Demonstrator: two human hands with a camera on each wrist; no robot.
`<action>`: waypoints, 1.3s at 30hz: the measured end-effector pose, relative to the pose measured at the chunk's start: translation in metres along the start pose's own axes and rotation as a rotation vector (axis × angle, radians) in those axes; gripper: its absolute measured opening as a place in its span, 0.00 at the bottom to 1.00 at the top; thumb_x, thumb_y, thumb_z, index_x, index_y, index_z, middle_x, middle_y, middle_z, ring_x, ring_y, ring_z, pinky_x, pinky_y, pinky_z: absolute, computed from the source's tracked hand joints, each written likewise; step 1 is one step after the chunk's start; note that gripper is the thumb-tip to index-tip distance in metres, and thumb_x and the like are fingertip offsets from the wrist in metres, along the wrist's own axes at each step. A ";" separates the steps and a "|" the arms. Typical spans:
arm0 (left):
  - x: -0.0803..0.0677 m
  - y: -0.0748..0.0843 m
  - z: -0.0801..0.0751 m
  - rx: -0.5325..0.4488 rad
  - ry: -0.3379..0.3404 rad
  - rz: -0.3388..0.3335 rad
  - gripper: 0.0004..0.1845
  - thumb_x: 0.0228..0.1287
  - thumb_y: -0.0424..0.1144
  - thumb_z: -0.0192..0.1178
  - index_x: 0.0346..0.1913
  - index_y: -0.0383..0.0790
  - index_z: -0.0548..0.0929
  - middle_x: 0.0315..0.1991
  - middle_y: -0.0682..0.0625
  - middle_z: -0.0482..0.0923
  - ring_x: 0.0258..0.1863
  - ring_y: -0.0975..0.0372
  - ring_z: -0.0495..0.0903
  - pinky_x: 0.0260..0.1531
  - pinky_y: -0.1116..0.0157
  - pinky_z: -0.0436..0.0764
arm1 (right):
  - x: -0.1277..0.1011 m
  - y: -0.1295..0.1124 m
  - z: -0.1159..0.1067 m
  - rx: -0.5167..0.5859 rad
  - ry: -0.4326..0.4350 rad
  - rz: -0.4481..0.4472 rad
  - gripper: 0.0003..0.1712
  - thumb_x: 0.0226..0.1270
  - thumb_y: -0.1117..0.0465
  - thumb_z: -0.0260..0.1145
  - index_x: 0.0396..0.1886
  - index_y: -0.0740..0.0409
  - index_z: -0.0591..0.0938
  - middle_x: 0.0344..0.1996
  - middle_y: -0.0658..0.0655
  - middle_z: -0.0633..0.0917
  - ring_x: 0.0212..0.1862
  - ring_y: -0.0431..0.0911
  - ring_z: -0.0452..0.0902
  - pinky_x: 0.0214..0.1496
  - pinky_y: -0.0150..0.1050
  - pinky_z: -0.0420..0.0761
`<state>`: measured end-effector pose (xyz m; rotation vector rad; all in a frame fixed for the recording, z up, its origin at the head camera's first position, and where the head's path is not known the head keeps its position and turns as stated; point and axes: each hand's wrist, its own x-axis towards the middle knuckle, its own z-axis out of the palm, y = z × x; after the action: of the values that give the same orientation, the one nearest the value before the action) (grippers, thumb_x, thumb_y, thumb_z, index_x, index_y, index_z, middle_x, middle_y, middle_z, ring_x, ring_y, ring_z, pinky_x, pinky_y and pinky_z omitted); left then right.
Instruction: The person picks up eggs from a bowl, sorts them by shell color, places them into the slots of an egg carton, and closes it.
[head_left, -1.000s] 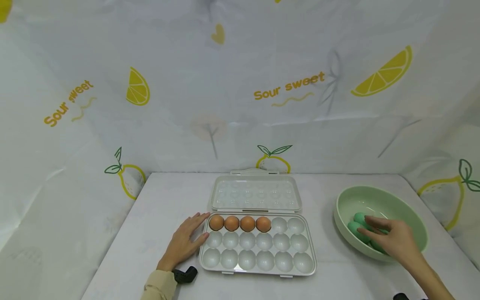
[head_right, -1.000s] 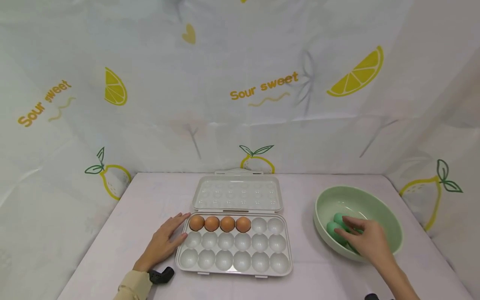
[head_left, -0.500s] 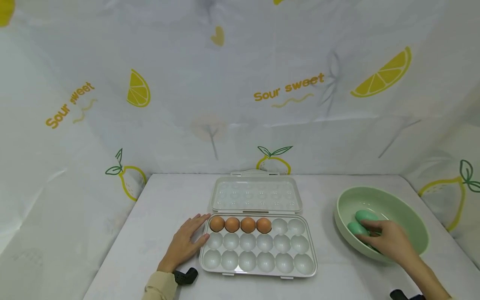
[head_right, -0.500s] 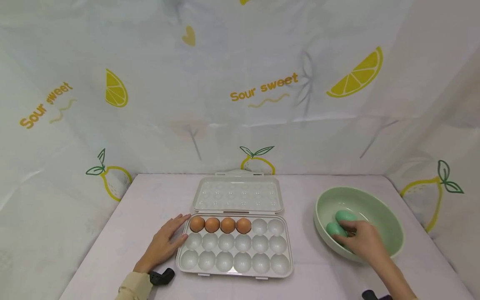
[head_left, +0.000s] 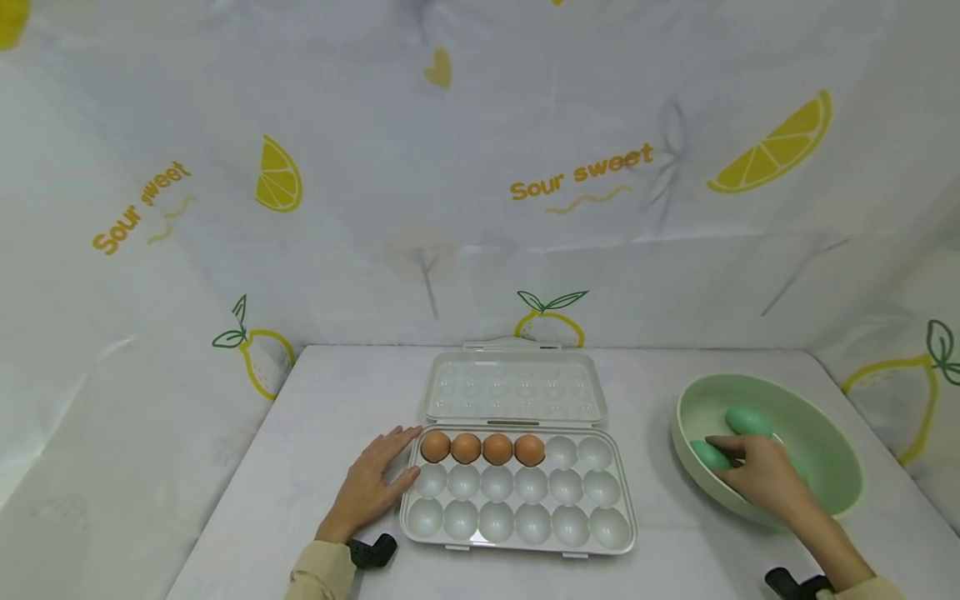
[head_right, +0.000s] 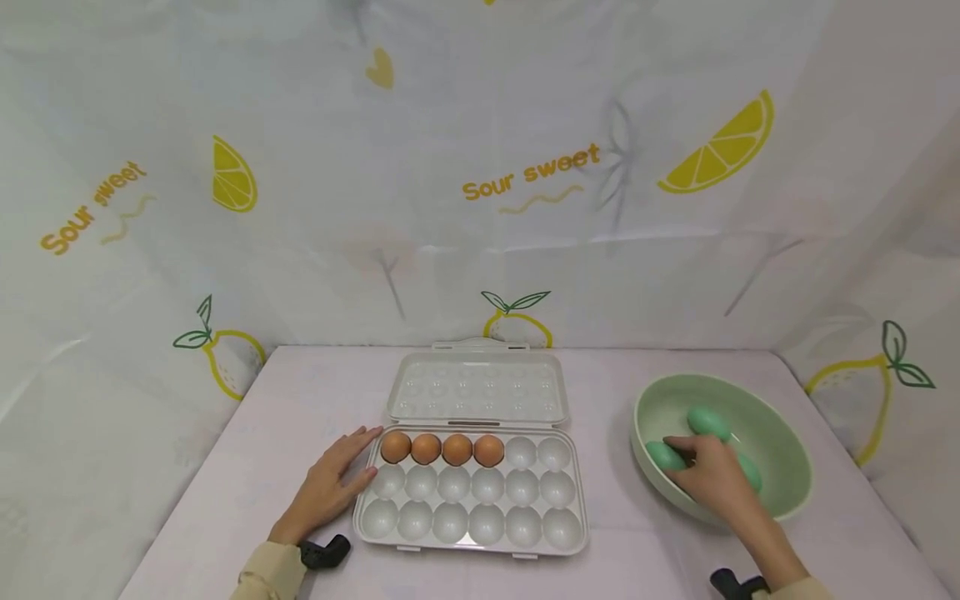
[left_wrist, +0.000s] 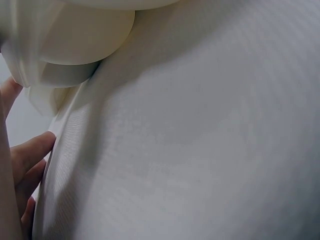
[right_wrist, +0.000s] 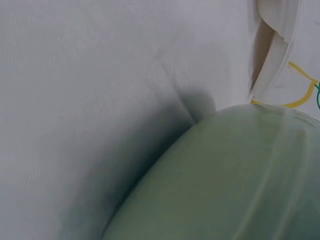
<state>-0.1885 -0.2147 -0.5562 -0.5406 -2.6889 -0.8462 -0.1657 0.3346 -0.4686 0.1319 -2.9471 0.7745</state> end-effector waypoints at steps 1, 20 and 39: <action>0.000 0.000 0.000 -0.001 0.000 0.004 0.31 0.67 0.52 0.65 0.73 0.60 0.74 0.70 0.53 0.78 0.72 0.46 0.74 0.75 0.41 0.69 | 0.000 0.000 0.000 0.005 0.003 -0.004 0.21 0.54 0.70 0.75 0.47 0.77 0.86 0.43 0.75 0.88 0.41 0.67 0.88 0.35 0.35 0.89; 0.000 0.000 -0.003 -0.015 -0.023 -0.008 0.32 0.67 0.53 0.65 0.74 0.60 0.72 0.71 0.54 0.77 0.74 0.49 0.72 0.78 0.45 0.67 | -0.008 0.005 0.007 0.121 0.268 -0.096 0.25 0.43 0.70 0.83 0.45 0.74 0.88 0.42 0.77 0.87 0.38 0.10 0.65 0.34 0.08 0.73; 0.001 0.000 -0.002 -0.012 -0.021 -0.003 0.32 0.67 0.54 0.65 0.74 0.61 0.72 0.71 0.53 0.77 0.74 0.49 0.72 0.78 0.45 0.67 | -0.019 -0.009 -0.005 0.383 0.403 0.095 0.33 0.48 0.66 0.84 0.56 0.72 0.84 0.36 0.09 0.74 0.41 0.07 0.71 0.38 0.10 0.80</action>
<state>-0.1887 -0.2162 -0.5543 -0.5507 -2.7058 -0.8625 -0.1459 0.3299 -0.4622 -0.1254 -2.4177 1.2105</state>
